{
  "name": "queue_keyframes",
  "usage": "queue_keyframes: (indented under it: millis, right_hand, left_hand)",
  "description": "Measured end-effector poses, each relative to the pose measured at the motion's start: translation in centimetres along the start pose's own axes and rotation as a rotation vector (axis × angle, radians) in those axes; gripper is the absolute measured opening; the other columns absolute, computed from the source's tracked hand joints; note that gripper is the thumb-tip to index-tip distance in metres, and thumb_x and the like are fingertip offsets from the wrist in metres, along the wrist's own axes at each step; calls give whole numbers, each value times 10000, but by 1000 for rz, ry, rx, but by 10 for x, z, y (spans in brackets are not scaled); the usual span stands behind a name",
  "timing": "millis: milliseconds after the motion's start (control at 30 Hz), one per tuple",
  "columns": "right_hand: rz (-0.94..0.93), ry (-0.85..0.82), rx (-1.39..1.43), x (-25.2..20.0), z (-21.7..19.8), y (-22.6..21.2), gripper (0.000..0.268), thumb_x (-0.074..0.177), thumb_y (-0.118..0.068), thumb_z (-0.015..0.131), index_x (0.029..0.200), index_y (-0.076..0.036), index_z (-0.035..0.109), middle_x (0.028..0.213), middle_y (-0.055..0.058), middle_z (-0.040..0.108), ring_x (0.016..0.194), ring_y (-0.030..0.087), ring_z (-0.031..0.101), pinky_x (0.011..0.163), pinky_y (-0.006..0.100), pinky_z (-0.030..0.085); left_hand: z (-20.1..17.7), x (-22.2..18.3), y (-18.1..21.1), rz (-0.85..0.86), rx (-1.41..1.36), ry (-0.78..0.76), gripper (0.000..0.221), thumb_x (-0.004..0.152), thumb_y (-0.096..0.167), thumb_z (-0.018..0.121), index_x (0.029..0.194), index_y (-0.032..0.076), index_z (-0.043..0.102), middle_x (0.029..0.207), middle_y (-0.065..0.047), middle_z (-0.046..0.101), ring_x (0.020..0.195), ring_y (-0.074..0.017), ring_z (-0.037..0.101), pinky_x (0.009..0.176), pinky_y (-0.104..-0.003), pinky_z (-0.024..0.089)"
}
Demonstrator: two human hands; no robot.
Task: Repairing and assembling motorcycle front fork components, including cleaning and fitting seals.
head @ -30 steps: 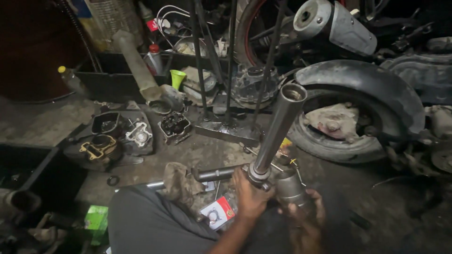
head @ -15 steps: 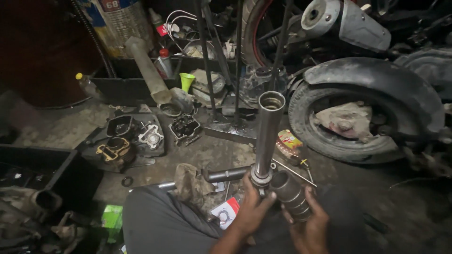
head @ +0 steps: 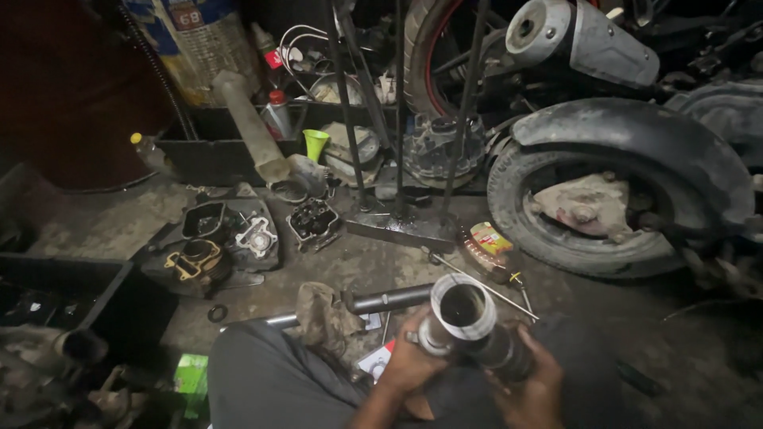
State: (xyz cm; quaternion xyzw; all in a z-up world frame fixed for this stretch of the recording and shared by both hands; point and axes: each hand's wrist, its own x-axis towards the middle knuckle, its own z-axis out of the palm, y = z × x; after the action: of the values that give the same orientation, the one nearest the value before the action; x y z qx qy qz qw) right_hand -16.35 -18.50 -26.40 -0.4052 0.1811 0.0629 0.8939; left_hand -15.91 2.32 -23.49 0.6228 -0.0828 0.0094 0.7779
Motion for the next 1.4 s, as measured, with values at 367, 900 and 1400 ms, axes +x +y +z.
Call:
queue_keyframes:
  millis: [367, 900, 1400]
  right_hand:
    - [-572, -10, -553, -1, -71, -14, 420, 957, -301, 703, 1262, -16, 666, 1095, 169, 711, 850, 261, 705, 666, 351, 538]
    - [42, -259, 123, 36, -88, 31, 440, 956, -417, 623, 1183, -41, 630, 897, 144, 701, 665, 259, 679, 500, 358, 541]
    - [-206, 242, 44, 16, 36, -2, 312, 958, -351, 552, 1060, -78, 664, 841, 68, 686, 597, 205, 652, 431, 345, 518]
  left_hand:
    - [32, 1, -33, 198, 74, 30, 378, 737, 7, 833, 983, 59, 551, 928, -24, 574, 834, -112, 578, 723, -261, 503]
    - [38, 38, -15, 80, 112, 433, 400, 727, -6, 800, 1098, 29, 655, 989, -69, 755, 910, -177, 734, 846, -329, 581]
    - [35, 48, -60, 136, 286, 556, 486, 705, 23, 800, 1167, 20, 649, 993, -116, 726, 903, -211, 686, 820, -348, 547]
